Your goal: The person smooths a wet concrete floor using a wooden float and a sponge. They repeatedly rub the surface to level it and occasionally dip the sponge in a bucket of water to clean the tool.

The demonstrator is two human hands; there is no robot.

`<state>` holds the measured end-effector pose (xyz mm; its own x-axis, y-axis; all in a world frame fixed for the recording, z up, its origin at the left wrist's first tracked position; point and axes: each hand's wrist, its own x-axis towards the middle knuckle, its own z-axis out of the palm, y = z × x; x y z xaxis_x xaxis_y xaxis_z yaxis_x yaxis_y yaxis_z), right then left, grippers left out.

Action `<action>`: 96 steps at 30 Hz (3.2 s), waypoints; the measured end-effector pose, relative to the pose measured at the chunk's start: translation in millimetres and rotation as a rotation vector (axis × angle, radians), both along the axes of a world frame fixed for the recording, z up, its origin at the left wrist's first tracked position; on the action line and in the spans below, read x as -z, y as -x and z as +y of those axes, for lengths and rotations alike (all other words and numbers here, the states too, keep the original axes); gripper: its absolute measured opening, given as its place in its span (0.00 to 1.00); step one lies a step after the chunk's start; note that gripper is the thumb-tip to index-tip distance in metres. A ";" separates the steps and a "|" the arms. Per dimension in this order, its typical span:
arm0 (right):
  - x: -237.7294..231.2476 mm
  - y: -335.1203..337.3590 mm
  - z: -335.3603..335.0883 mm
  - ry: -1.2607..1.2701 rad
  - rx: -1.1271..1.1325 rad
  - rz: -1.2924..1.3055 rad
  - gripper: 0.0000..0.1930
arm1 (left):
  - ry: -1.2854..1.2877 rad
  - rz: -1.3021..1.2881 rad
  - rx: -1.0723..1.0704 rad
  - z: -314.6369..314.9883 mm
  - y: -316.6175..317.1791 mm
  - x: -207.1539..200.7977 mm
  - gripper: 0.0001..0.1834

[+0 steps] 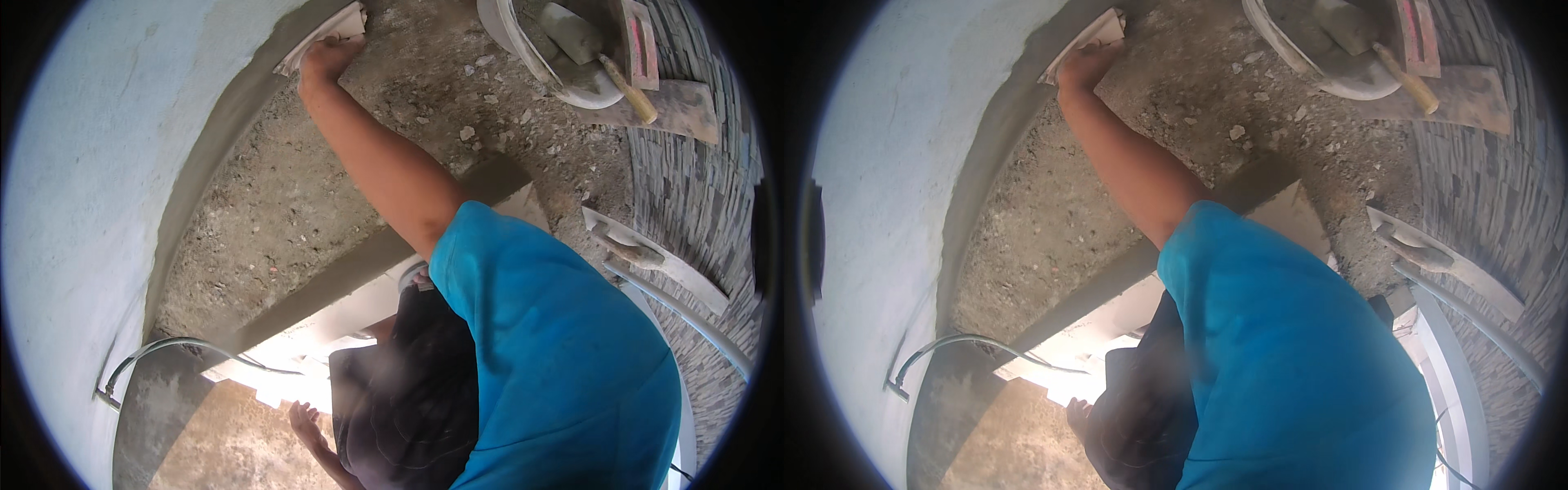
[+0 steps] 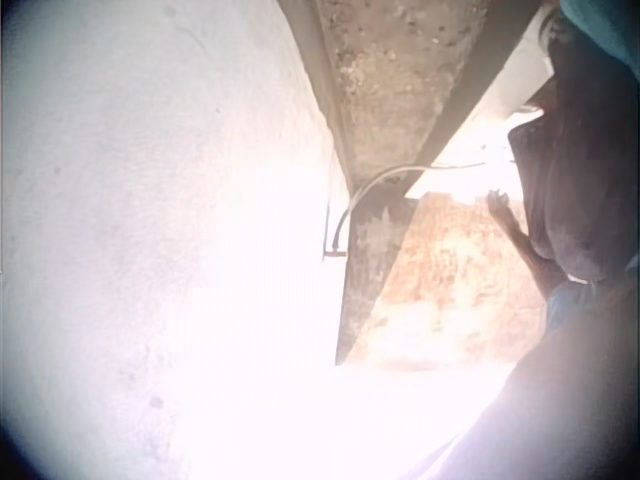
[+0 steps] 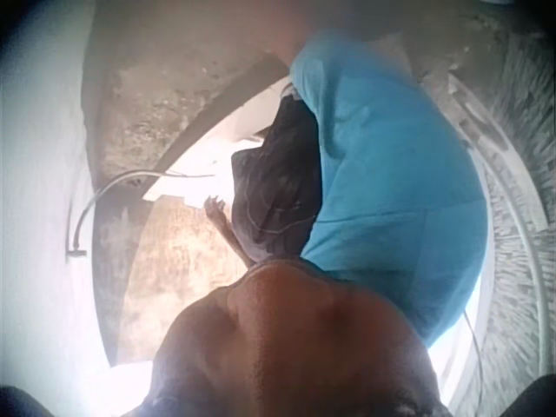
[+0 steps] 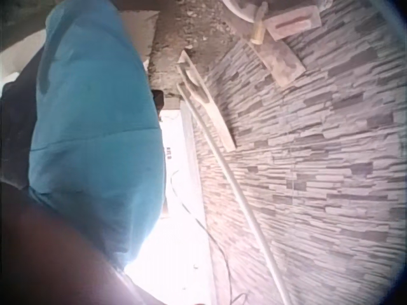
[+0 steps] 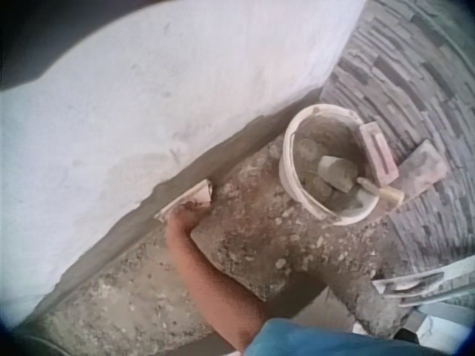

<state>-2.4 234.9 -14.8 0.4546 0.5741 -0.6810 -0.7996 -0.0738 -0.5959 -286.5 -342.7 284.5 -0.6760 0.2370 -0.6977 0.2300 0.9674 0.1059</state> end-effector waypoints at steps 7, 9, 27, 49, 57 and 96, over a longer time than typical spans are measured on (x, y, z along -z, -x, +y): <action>-25.2 21.4 0.3 -0.005 -0.102 -0.168 0.28 | -0.054 0.000 -0.165 -3.6 -12.5 -4.4 0.27; -23.2 -29.2 27.2 -0.076 0.077 -0.123 0.22 | -0.067 0.027 -0.199 16.0 -18.4 -5.9 0.26; 41.4 -54.9 32.5 0.061 0.057 -0.090 0.18 | -0.152 -0.065 0.026 13.4 8.3 7.2 0.24; 18.9 -135.0 71.6 -0.038 0.303 0.040 0.15 | -0.110 -0.056 -0.271 -15.5 4.3 -3.9 0.25; 121.1 -235.7 109.9 -0.128 0.172 0.415 0.31 | -0.135 -0.102 -0.252 13.9 -14.8 15.1 0.26; 38.1 -174.4 -220.7 -0.175 -2.543 -0.614 0.15 | -0.056 0.004 -0.453 -93.1 -56.8 -17.7 0.24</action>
